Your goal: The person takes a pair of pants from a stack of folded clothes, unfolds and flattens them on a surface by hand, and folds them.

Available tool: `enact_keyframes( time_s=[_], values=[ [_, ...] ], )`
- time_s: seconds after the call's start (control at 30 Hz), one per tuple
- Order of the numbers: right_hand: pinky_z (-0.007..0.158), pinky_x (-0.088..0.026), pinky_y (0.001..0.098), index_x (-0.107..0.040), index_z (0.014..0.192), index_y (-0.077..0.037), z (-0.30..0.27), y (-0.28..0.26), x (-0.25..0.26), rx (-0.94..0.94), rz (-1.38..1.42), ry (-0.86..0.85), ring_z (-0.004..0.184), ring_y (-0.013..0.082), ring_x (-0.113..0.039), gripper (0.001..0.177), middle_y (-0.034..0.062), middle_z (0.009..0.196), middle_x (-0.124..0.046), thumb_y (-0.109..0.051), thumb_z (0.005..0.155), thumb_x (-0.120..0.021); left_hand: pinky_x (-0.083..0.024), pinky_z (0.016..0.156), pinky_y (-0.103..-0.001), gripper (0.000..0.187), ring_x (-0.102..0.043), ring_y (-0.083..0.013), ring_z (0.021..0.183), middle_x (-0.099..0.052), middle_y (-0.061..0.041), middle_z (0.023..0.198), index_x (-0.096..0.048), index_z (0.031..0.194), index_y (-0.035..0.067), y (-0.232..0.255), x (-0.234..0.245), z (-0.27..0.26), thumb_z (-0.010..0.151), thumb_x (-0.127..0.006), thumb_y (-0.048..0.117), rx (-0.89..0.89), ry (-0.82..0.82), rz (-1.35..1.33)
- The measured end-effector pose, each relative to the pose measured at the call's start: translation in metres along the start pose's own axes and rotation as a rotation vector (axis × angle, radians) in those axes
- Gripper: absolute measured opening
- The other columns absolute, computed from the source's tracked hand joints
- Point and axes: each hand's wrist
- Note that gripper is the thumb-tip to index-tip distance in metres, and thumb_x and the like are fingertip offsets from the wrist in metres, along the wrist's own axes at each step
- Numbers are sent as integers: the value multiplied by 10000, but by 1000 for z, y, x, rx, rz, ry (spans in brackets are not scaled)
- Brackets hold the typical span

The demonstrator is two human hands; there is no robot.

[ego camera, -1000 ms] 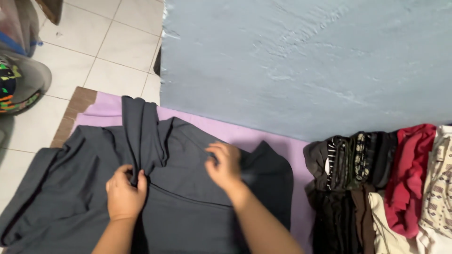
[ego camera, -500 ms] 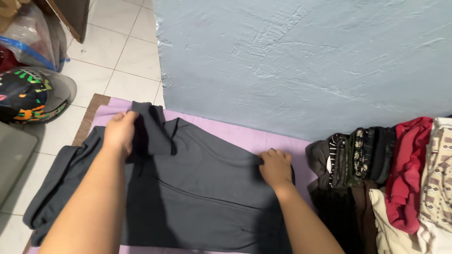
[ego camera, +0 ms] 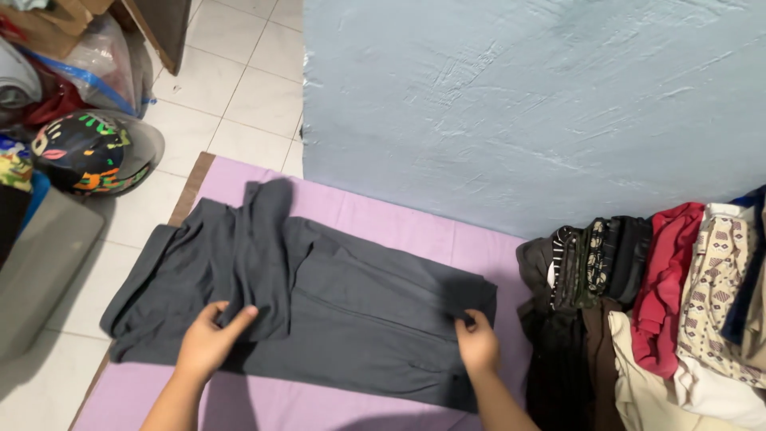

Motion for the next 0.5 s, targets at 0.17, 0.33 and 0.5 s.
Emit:
enact_keyframes(
  time_s=[0.17,0.33,0.5],
  values=[
    [634,-549,356,-657,1205,-72,12,-6,-5,-135,406,-179,674,218,-716,375,93,805,-699,-225,866,-706,-503,1027,-423,786,-639,-403,1238,-677,-300,1258,-621,1360,-43,-3,-6,16,852,-760,541,-208,109,209],
    [580,-522,312,-616,1063,-11,12,-26,3,-264,873,-114,671,172,-660,223,70,887,-643,-210,973,-661,-476,991,-363,507,-646,-333,1143,-703,-227,1219,-622,1306,-41,11,3,34,958,-643,327,-445,146,-429],
    [662,-561,293,-593,1071,-1,8,-5,4,-58,976,121,711,173,-654,162,93,909,-635,-39,938,-676,-474,780,-309,258,-583,-109,884,-654,-24,1014,-658,1137,50,-10,50,-5,1029,-482,204,-376,259,-882]
  ],
)
Point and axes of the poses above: each hand's wrist, its own z-axis towards the middle knuckle, its own x-axis out of the back of the hand, y = z × x
